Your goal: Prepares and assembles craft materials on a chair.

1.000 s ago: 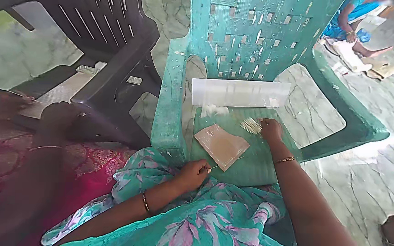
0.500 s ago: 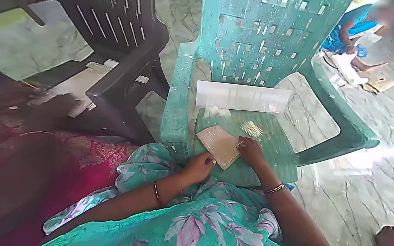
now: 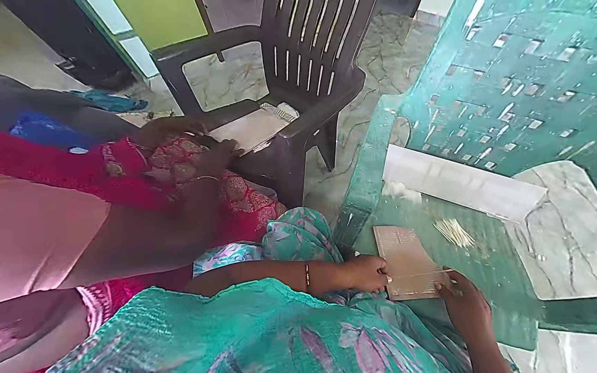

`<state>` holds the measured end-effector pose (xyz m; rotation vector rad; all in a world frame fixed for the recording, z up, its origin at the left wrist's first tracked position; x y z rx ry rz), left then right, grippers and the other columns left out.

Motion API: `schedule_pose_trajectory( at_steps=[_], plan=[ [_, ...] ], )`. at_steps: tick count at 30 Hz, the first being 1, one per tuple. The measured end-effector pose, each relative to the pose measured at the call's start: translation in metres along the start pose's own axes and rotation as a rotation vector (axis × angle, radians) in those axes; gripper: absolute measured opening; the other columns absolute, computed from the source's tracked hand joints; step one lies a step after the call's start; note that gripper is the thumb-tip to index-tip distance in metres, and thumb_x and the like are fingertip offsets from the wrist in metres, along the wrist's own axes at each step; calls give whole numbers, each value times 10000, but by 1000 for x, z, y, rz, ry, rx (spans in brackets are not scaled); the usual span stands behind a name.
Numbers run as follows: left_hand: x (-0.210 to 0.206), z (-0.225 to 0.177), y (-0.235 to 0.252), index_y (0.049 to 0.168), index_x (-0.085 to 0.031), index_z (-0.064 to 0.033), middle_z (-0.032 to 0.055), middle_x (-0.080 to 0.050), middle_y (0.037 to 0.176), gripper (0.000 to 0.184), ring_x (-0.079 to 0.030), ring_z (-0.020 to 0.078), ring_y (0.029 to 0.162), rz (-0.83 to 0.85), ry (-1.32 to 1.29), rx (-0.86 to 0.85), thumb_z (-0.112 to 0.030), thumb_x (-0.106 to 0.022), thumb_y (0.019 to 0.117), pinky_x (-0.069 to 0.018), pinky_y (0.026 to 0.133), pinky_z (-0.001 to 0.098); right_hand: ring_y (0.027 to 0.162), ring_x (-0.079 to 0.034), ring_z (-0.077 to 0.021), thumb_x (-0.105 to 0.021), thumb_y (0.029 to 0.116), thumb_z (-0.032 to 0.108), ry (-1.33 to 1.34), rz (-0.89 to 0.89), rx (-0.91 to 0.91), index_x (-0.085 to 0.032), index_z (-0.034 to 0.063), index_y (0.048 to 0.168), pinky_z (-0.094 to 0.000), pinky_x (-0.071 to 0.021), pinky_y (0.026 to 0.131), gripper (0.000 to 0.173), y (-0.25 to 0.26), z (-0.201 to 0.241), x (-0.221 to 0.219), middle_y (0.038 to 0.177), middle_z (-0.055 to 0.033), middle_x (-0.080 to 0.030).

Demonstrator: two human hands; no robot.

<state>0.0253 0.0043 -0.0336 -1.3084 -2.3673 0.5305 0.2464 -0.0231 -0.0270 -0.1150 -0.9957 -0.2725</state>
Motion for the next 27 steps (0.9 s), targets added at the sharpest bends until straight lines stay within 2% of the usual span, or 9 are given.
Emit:
schedule_pose_trajectory(
  at_steps=[4, 6, 9, 11, 13, 17, 20, 23, 27],
  plan=[
    [-10, 4, 1, 1310, -557, 76, 242, -652, 1184, 330, -683, 288, 1004, 71, 106, -8, -165, -477, 1100, -546, 916, 449, 1147, -603, -547, -725, 920, 54, -75, -17, 17, -662, -17, 1301, -710, -406, 1007, 393, -13, 4, 1, 1207, -301, -675],
    [-7, 6, 4, 1286, -575, 77, 246, -662, 1153, 323, -686, 306, 980, 77, 160, -57, -166, -485, 1093, -547, 897, 474, 1154, -600, -552, -724, 923, 69, -123, -15, 23, -672, 0, 1295, -732, -400, 996, 382, -18, 6, 2, 1227, -296, -671],
    [8, 6, 9, 1273, -600, 64, 249, -669, 1159, 328, -683, 339, 1022, -2, 264, -160, -183, -478, 1096, -532, 942, 515, 1195, -574, -563, -713, 938, 115, -166, -31, 39, -678, 6, 1286, -775, -393, 959, 367, -20, 10, 5, 1292, -302, -633],
    [19, 3, 9, 1267, -618, 56, 248, -672, 1173, 333, -664, 347, 1096, -81, 330, -245, -185, -468, 1093, -502, 999, 512, 1209, -571, -549, -698, 958, 165, -159, -47, 17, -675, 14, 1297, -768, -396, 958, 372, -17, 7, 11, 1306, -295, -628],
    [28, 2, 10, 1285, -608, 57, 248, -672, 1168, 339, -663, 338, 1092, -124, 343, -277, -177, -453, 1095, -505, 1000, 483, 1186, -591, -524, -670, 977, 195, -144, -64, 8, -677, 11, 1290, -737, -416, 965, 363, -8, 6, 20, 1283, -289, -639],
    [36, 14, 18, 1311, -573, 34, 229, -666, 1096, 362, -664, 313, 971, -149, 245, -220, -227, -422, 1111, -527, 917, 474, 1209, -598, -462, -634, 1005, 228, -115, -24, 26, -699, 16, 1257, -640, -424, 1046, 336, 29, 18, 31, 1266, -262, -660],
    [39, 19, 23, 1224, -581, 45, 167, -643, 946, 372, -634, 236, 836, -162, 115, -248, -251, -381, 1119, -532, 828, 407, 1246, -583, -431, -653, 999, 206, -102, 26, 91, -706, 18, 1241, -597, -424, 1075, 310, 71, 47, 27, 1281, -247, -655],
    [37, 17, 25, 1186, -616, 17, 75, -617, 858, 398, -585, 133, 760, -142, 33, -336, -269, -345, 1123, -511, 769, 322, 1245, -590, -418, -724, 946, 152, -94, 2, 218, -718, 20, 1204, -606, -438, 1061, 290, 117, 75, 10, 1266, -216, -671],
    [37, 14, 25, 1197, -640, 6, 56, -624, 861, 407, -577, 97, 742, -88, -3, -409, -258, -341, 1118, -509, 746, 293, 1212, -589, -439, -771, 904, 133, -133, 21, 314, -699, 35, 1251, -625, -443, 1030, 368, 168, 103, -31, 1269, -220, -660]
  ],
)
Point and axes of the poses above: each hand's wrist, its own y-axis towards the middle knuckle, its own x-axis out of the back of the hand, z = x × y, the point moved 10 cm from there along y, towards the middle knuckle
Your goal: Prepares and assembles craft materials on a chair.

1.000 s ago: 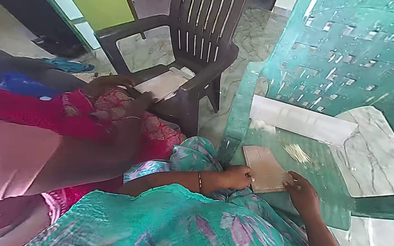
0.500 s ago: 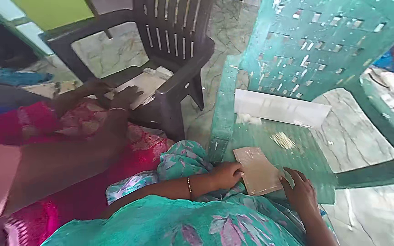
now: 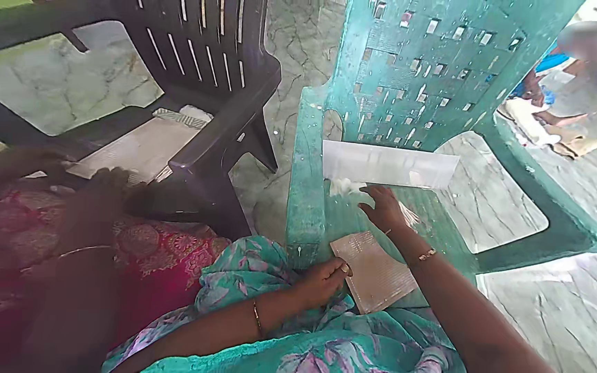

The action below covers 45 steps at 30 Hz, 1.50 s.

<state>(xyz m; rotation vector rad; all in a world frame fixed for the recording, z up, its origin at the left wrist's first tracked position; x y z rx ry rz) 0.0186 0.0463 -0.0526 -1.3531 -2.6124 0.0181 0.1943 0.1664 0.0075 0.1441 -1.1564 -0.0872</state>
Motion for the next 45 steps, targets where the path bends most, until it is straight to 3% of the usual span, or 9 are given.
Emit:
schedule_pose_trajectory(
  at_steps=[7, 12, 17, 22, 26, 32, 36, 39, 45],
  plan=[
    [-5, -4, 3, 1119, -653, 23, 31, -620, 824, 385, -566, 53, 720, 65, -101, -107, -233, -366, 1115, -498, 720, 241, 1200, -603, -408, -670, 959, 78, -168, 74, 102, -705, 192, 1321, -625, -469, 951, 381, 53, 25, -60, 1261, -160, -680],
    [-9, -3, 3, 1108, -656, 17, 14, -607, 800, 383, -558, 45, 705, 103, -142, -106, -238, -371, 1117, -493, 704, 230, 1128, -652, -409, -569, 1012, 59, -90, 12, -61, -744, 70, 1173, -584, -503, 965, 238, 57, 9, -57, 1127, -189, -725],
    [-9, -3, 4, 1095, -655, 12, 2, -607, 781, 383, -559, 40, 695, 94, -163, -86, -249, -376, 1119, -495, 703, 227, 1050, -699, -349, -602, 1016, 94, 183, -9, -152, -757, 25, 1093, -572, -516, 961, 187, 35, 1, -36, 1080, -177, -743],
    [-7, 1, 5, 1098, -652, -2, -51, -580, 757, 354, -498, -21, 623, 63, -229, -24, -241, -391, 1114, -426, 602, 158, 774, -649, -98, -681, 950, 23, 712, 35, -320, -697, -14, 1068, -296, -559, 768, 125, -8, -16, -24, 905, -62, -702],
    [-3, 2, 4, 1053, -645, -38, -89, -567, 759, 269, -472, -47, 604, 3, -292, -51, -226, -457, 1090, -399, 567, 132, 720, -665, -100, -585, 966, -60, 1168, -43, -417, -657, 6, 1043, -275, -587, 734, 124, -53, -13, -3, 824, -22, -685],
    [7, -9, 1, 1235, -590, 4, -8, -629, 1051, 304, -575, -7, 798, -226, -337, 2, -172, -620, 990, -485, 682, 171, 730, -662, -87, -596, 911, -70, 1330, 41, -394, -645, 39, 1068, -278, -581, 739, 197, -125, 16, 10, 848, 6, -696],
    [5, -21, 2, 1117, -610, -42, -53, -624, 902, 185, -501, -19, 607, -259, -375, 23, -162, -643, 982, -429, 548, 155, 753, -667, -61, -652, 884, -43, 1332, 75, -328, -650, 37, 1107, -235, -567, 719, 237, -157, 36, 1, 874, 22, -719],
    [-2, -25, 0, 974, -632, -71, -72, -616, 769, 58, -497, -8, 569, -251, -378, 35, -124, -654, 983, -419, 537, 160, 761, -664, -68, -660, 893, -41, 1331, 47, -343, -645, 20, 1126, -234, -562, 716, 242, -170, 40, -2, 883, 8, -712],
    [-7, -27, -9, 928, -626, -88, -74, -571, 708, 80, -456, -1, 540, -260, -338, 60, -122, -616, 999, -381, 508, 169, 707, -622, -88, -576, 935, -69, 1424, -86, -452, -638, 13, 1109, -236, -540, 672, 202, -183, 22, 2, 870, -30, -673]
  ],
)
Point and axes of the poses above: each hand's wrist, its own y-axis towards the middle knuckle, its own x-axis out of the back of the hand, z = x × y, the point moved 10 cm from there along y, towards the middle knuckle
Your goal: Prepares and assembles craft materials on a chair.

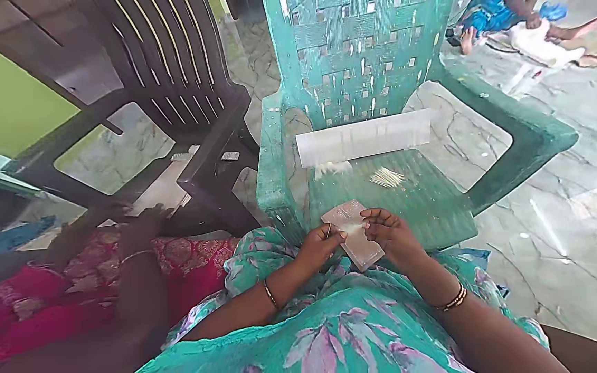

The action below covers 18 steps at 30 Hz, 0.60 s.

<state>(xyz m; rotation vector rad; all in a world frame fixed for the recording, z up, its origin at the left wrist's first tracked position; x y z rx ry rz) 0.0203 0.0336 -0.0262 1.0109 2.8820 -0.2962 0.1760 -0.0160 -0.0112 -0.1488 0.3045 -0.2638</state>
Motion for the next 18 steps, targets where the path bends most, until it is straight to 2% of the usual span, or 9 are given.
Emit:
schedule_pose_trajectory(
  at_steps=[2, 4, 5, 7, 10, 16, 18],
  plan=[
    [-1, -1, -3, 918, -615, -91, -74, -562, 708, 89, -451, 0, 535, 0, 21, 3, -124, -617, 1001, -380, 505, 167, 802, -654, -118, -593, 954, -42, -33, 7, -9, -625, 25, 1170, -254, -547, 713, 229, -2, -1, 1, 960, -58, -692],
    [-2, -1, -5, 923, -618, -81, -64, -572, 724, 82, -458, 3, 542, -1, 35, 13, -119, -628, 996, -387, 511, 168, 902, -674, -126, -631, 958, 10, -108, 87, -28, -586, 34, 1266, -270, -555, 774, 312, -4, -2, -7, 1074, -69, -704],
    [-3, -1, -5, 931, -625, -73, -55, -588, 740, 79, -472, 6, 548, -2, 40, 23, -117, -640, 994, -399, 515, 168, 913, -675, -115, -649, 953, 31, -141, 131, -42, -564, 32, 1300, -266, -555, 787, 358, -5, -4, -12, 1082, -64, -701],
    [-5, 0, -6, 937, -623, -71, -55, -592, 747, 78, -473, 6, 552, 5, 71, 39, -120, -647, 992, -401, 519, 170, 850, -665, -85, -670, 943, 30, -187, 171, -63, -562, 30, 1308, -247, -552, 772, 380, -6, -8, -18, 1004, -44, -702],
    [-8, 1, -7, 922, -622, -81, -62, -577, 736, 90, -469, 8, 555, 20, 113, 52, -133, -649, 990, -396, 523, 174, 752, -650, -91, -656, 942, -9, -206, 91, -44, -625, 28, 1218, -248, -547, 719, 280, -5, -8, -11, 880, -35, -691],
    [-7, 4, -6, 898, -603, -92, -67, -555, 715, 114, -457, 4, 551, 34, 139, 62, -137, -647, 992, -383, 522, 171, 739, -647, -94, -641, 951, -31, -175, 3, -44, -638, 19, 1171, -238, -540, 694, 225, -2, -7, -2, 876, -49, -692],
    [-6, 4, -6, 909, -608, -90, -67, -552, 716, 110, -460, 5, 556, 27, 143, 58, -148, -648, 994, -387, 526, 171, 787, -663, -97, -667, 948, 7, -248, 61, -39, -605, 20, 1250, -253, -553, 741, 309, -3, -7, -7, 928, -60, -703]
  ],
)
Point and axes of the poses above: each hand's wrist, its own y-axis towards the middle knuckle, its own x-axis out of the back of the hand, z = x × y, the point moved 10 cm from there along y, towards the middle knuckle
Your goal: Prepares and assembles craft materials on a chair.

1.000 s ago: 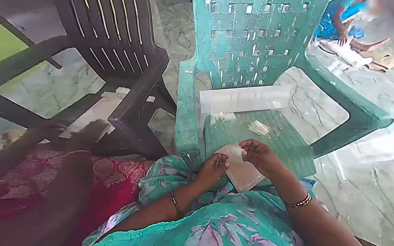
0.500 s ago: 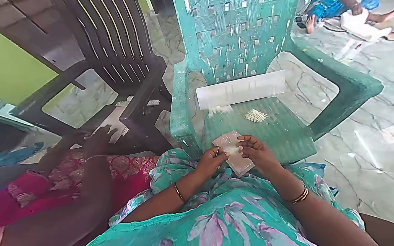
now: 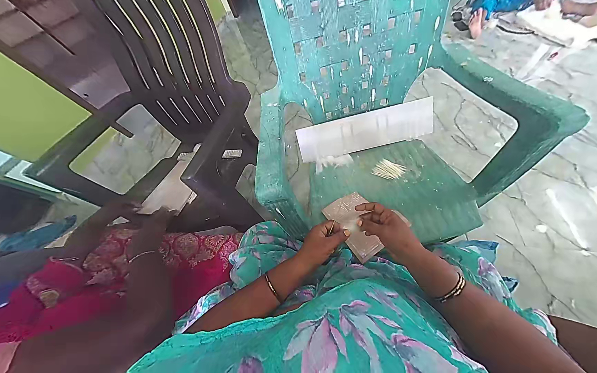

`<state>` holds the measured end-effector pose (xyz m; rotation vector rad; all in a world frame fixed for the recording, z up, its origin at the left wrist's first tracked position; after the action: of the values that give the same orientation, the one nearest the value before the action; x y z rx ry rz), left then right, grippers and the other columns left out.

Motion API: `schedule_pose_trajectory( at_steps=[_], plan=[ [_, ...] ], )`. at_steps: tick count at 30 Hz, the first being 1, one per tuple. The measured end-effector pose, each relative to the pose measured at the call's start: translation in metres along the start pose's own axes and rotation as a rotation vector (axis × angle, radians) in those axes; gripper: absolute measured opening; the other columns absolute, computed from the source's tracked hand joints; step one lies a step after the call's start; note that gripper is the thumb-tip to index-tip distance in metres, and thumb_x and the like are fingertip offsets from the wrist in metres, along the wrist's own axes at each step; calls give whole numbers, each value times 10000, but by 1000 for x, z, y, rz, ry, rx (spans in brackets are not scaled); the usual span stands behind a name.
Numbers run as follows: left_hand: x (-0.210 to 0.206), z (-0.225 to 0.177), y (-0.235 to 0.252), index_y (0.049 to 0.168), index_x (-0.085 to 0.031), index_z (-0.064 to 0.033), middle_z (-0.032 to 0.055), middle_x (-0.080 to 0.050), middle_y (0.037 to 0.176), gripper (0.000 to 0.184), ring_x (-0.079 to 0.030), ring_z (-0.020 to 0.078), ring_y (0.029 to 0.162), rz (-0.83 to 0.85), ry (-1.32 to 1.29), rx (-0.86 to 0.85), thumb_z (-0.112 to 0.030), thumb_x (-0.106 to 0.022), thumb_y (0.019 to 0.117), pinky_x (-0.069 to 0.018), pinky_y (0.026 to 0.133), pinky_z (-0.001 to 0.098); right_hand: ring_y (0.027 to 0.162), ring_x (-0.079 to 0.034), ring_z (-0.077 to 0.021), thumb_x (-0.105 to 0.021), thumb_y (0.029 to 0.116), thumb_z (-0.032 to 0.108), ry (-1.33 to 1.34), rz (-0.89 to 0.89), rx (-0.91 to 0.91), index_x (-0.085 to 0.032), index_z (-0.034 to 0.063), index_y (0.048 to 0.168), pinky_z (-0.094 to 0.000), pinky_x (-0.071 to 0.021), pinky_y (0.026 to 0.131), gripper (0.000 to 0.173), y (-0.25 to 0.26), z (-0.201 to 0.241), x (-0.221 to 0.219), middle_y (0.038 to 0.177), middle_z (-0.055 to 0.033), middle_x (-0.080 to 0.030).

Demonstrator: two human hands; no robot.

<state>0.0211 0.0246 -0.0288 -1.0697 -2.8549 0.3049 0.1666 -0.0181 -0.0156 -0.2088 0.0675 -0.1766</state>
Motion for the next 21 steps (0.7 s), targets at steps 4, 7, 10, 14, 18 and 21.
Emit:
schedule_pose_trajectory(
  at_steps=[4, 7, 10, 14, 18, 21],
  plan=[
    [1, 2, 1, 919, -601, -89, -68, -550, 724, 112, -468, 7, 564, -10, -21, 8, -150, -632, 1008, -394, 532, 172, 748, -672, -95, -678, 929, -11, -66, 3, 16, -596, 7, 1269, -256, -574, 731, 350, 1, 0, -5, 890, -60, -699],
    [3, 6, 1, 932, -622, -80, -66, -560, 723, 94, -463, 5, 549, -19, -42, 22, -136, -626, 1006, -391, 520, 168, 722, -664, -94, -669, 930, -36, -41, -60, 6, -594, 7, 1256, -255, -569, 721, 337, 4, 1, 4, 857, -60, -690],
    [7, 8, 1, 1028, -631, -54, -41, -590, 814, 99, -475, 8, 576, -51, -47, 18, -129, -671, 976, -399, 526, 168, 715, -656, -89, -676, 922, -37, -42, -65, -9, -593, 10, 1261, -252, -562, 710, 353, 6, -3, 6, 857, -61, -692],
    [9, 5, 3, 1217, -599, -29, -13, -613, 936, 310, -508, 10, 632, -58, -37, 17, -151, -707, 954, -417, 548, 162, 752, -665, -78, -723, 900, -19, -52, -40, -6, -618, 18, 1235, -241, -557, 720, 353, 5, -6, -1, 886, -53, -715],
    [6, 6, 7, 947, -633, -64, -57, -587, 748, 85, -482, -1, 583, -63, -9, 31, -132, -671, 982, -404, 549, 169, 742, -663, -71, -736, 876, -40, -16, -44, 1, -660, 14, 1179, -231, -554, 713, 318, 5, -8, -5, 882, -44, -724],
    [6, 6, 7, 940, -631, -66, -57, -590, 745, 82, -494, 2, 592, -58, 1, 18, -126, -662, 986, -416, 563, 173, 761, -659, -81, -732, 879, -32, -34, -17, -1, -649, 19, 1217, -242, -557, 726, 351, 4, -7, -5, 906, -49, -713]
  ],
)
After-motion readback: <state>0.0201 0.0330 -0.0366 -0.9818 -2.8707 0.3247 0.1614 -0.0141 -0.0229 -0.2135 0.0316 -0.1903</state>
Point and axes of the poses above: each hand's wrist, its own y-axis towards the middle knuckle, its own x-axis out of the back of the hand, z = x × y, the point moved 10 cm from there along y, towards the middle knuckle
